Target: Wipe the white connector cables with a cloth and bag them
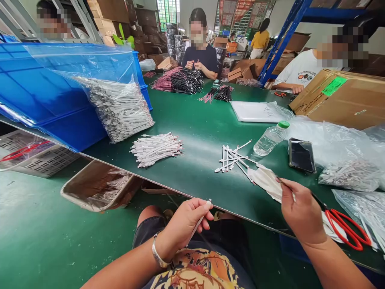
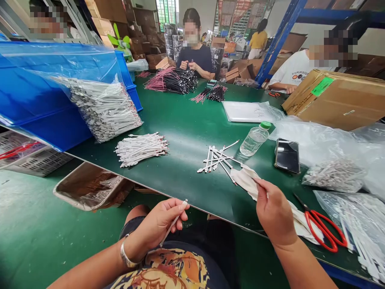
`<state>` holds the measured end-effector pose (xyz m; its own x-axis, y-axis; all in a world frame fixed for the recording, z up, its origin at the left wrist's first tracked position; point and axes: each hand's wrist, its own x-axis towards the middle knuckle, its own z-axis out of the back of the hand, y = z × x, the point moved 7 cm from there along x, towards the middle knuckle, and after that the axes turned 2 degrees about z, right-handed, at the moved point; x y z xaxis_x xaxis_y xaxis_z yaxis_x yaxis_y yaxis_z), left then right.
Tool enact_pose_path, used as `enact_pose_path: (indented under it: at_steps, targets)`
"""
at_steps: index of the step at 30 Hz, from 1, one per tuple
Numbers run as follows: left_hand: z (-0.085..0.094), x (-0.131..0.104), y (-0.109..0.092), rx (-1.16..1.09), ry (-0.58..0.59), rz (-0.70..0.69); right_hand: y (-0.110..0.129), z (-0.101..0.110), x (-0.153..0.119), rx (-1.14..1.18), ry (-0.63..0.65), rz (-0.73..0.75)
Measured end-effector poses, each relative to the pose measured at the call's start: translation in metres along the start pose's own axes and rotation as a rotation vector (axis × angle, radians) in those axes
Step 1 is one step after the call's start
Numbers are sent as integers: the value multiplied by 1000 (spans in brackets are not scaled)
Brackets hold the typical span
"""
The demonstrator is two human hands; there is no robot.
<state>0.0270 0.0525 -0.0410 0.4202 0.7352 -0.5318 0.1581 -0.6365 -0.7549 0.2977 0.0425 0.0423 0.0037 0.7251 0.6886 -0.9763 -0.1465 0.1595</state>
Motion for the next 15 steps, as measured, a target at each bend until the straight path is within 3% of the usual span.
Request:
enact_pose_path:
  at_steps: [2, 3, 9, 11, 15]
  targets:
    - [1, 1, 1, 29, -7, -10, 9, 14, -3, 78, -47, -149]
    - [1, 2, 2, 47, -8, -15, 19, 16, -6, 151, -10, -189]
    - [-2, -2, 3, 99, 12, -61, 116, -31, -40, 709, 674, -207]
    - [-3, -3, 2, 117, 19, -63, 129, -43, -49, 801, 743, -277]
    - [-2, -4, 2, 152, 11, -57, 134, -52, -52, 855, 752, -338]
